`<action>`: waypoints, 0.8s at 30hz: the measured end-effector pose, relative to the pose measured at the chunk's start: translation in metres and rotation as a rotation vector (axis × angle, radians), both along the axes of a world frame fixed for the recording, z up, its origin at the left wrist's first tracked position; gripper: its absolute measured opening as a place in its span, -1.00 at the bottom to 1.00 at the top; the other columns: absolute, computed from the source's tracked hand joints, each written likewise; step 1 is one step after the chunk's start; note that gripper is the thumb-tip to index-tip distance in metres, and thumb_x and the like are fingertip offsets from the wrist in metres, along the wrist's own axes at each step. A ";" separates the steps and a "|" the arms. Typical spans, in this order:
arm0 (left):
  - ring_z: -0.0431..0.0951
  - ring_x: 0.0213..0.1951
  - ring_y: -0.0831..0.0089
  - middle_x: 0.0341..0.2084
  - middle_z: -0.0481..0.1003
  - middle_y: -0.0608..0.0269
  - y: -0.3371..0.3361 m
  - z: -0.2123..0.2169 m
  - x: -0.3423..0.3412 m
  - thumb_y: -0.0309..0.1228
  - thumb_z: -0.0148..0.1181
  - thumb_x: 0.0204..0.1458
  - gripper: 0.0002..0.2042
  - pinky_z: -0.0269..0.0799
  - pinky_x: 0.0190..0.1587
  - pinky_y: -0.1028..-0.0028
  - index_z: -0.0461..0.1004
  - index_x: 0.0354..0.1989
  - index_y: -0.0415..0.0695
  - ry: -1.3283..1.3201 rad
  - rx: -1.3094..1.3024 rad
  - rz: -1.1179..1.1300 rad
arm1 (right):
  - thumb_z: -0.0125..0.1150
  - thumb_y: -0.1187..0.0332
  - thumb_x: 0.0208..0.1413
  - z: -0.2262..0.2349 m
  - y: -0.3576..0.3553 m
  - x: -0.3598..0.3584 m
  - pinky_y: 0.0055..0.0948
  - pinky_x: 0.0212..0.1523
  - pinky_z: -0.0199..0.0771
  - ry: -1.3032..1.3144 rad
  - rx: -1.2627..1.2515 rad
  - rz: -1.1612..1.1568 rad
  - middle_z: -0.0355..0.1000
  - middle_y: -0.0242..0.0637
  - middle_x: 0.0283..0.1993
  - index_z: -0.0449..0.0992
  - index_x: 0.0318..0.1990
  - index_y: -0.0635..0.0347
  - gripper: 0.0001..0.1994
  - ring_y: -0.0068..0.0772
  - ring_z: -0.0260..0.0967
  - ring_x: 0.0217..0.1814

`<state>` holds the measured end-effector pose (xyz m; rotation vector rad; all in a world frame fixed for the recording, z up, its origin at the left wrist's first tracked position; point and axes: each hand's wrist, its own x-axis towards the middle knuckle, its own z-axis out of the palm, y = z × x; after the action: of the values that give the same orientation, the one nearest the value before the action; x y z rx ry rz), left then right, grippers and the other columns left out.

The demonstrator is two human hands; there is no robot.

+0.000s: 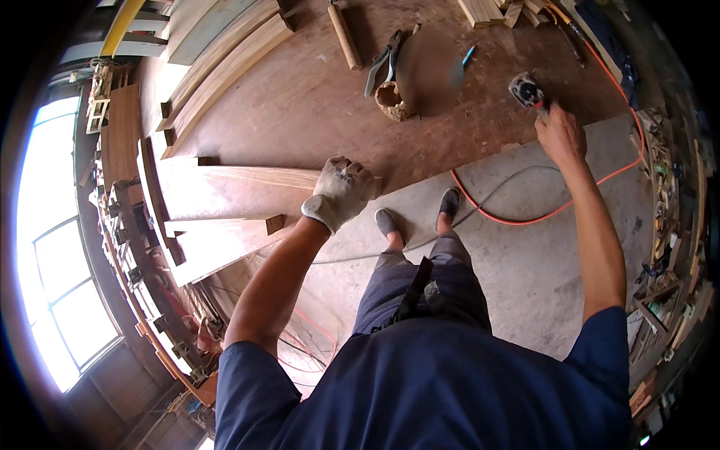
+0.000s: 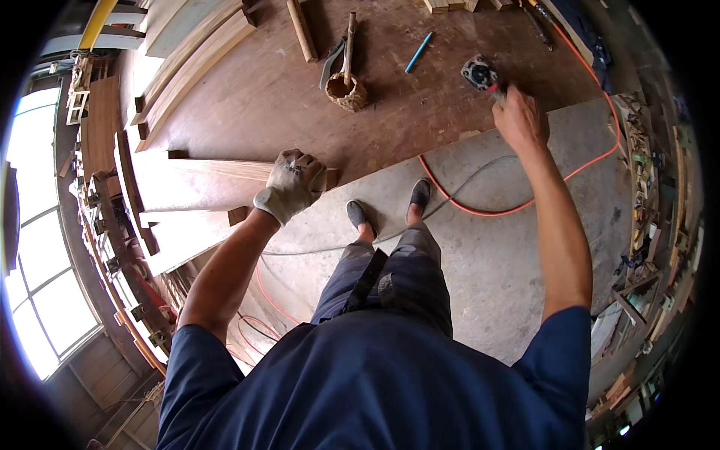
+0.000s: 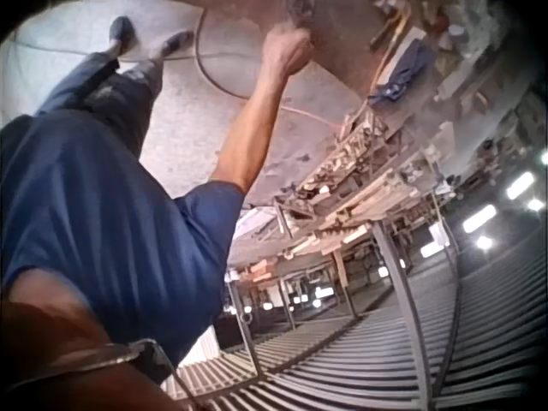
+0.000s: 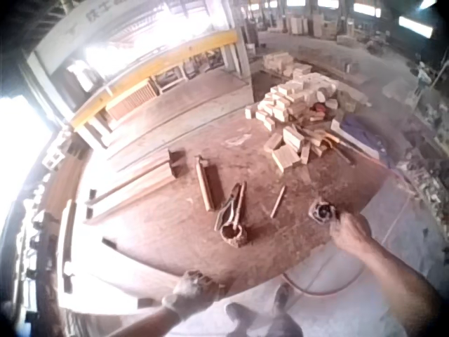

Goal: The person uses a jigsaw to cut notches into wooden planks, applies glue to the joints, and assembles the pieces into a large circular wooden frame. They repeatedly cut, glue, and fit planks into the structure, securing them in place.

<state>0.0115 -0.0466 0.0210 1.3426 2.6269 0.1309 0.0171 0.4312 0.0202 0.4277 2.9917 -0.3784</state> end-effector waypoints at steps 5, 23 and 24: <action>0.54 0.01 0.12 -0.15 0.59 0.20 0.006 0.015 0.001 -0.33 0.36 -0.02 -0.73 0.44 0.13 0.14 0.58 -0.12 -0.04 -0.156 -0.132 0.122 | 0.37 0.31 0.11 0.041 -0.060 0.077 -0.10 -0.12 0.58 0.047 -0.487 -0.019 0.63 0.02 -0.25 0.59 -0.17 0.34 -0.74 0.11 0.62 -0.18; 0.57 -0.06 0.25 -0.27 0.60 0.38 -0.002 0.011 0.004 -0.28 0.22 0.14 -0.91 0.53 -0.02 0.23 0.63 -0.32 0.10 -0.013 0.020 0.044 | 0.43 0.31 0.05 -0.004 -0.202 0.139 -0.08 -0.08 0.65 -0.143 -0.831 0.199 0.66 0.00 -0.23 0.66 -0.11 0.17 -0.74 0.15 0.63 -0.08; 0.58 -0.07 0.27 -0.29 0.60 0.39 -0.002 0.011 0.004 -0.28 0.20 0.15 -0.90 0.54 -0.03 0.24 0.63 -0.32 0.10 0.012 0.035 0.024 | 0.42 0.30 0.05 -0.009 -0.201 0.139 -0.07 -0.09 0.65 -0.149 -0.827 0.232 0.65 0.01 -0.23 0.66 -0.11 0.17 -0.74 0.14 0.63 -0.08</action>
<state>0.0159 -0.0481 0.0324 1.3264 2.6633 0.1735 0.1562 0.2305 0.0113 0.0189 2.4017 -1.3819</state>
